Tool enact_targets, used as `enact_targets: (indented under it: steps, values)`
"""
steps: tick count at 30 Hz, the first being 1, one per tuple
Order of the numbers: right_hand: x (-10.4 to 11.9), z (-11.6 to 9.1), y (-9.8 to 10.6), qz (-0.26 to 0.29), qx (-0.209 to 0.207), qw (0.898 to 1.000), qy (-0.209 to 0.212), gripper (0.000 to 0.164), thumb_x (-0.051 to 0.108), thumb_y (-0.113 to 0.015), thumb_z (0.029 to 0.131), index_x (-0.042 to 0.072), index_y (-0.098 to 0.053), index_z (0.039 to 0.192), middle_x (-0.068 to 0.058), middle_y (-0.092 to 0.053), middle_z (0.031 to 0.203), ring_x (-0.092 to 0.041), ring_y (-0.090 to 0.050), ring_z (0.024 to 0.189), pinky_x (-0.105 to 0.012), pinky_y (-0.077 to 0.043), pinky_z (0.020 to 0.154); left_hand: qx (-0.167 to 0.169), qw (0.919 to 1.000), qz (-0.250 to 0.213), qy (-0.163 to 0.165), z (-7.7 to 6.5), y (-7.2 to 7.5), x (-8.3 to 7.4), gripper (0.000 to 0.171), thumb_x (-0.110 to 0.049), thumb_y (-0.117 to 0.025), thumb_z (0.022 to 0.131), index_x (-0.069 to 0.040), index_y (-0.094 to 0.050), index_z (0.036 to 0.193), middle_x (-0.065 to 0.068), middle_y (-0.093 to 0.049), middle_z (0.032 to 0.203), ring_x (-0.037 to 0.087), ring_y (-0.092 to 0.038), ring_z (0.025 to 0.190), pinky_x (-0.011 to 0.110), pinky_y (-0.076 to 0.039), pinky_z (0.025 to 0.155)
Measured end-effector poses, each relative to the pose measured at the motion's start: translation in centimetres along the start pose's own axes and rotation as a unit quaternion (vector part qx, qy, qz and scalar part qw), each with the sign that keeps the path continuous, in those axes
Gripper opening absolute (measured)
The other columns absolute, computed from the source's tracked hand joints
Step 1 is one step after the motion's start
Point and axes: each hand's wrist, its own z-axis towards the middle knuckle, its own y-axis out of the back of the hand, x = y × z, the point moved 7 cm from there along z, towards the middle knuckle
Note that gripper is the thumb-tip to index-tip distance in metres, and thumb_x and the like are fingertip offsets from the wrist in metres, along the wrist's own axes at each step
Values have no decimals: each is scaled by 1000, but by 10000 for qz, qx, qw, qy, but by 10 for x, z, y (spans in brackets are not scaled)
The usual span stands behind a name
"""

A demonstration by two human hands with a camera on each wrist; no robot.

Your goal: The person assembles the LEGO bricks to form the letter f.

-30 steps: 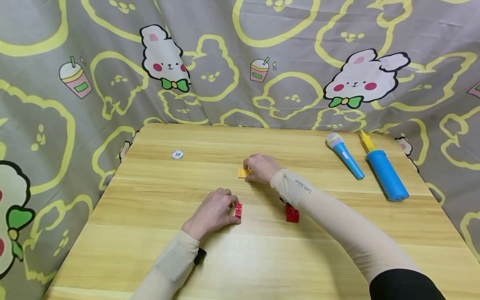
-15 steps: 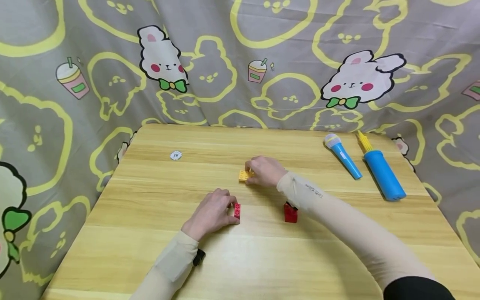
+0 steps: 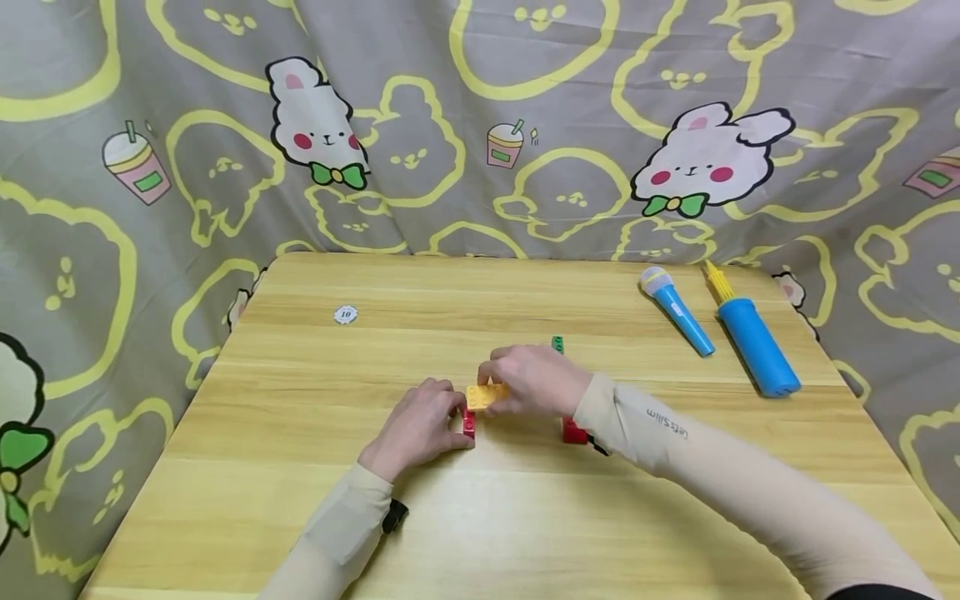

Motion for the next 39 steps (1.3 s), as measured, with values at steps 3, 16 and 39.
enact_targets:
  steps: [3,16,39]
  values:
    - [11,-2,-3,50,28,9999,149,31,34,-83,80,14,-72,101,4,-62,87,-8,-55,68,-27,-49,59,-15,10000,76,-6,-1,0,1,38,-38,-89,71,-12,-66,84,-4,-51,77,17,-46,72,31,-38,62]
    - [25,2,-18,-54,-41,9995,305,29,37,-81,81,18,-73,101,5,-58,83,-6,-50,63,-26,-46,55,-62,10000,20,33,-1,0,2,39,-38,-88,71,-15,-68,95,-3,-54,81,19,-51,77,34,-42,66]
    - [27,5,-22,-253,-199,9993,183,27,38,-82,81,19,-74,98,8,-53,77,-5,-48,59,-25,-44,51,-79,9998,153,-36,0,2,1,38,-38,-87,72,-16,-69,97,-2,-56,82,19,-50,74,33,-42,62]
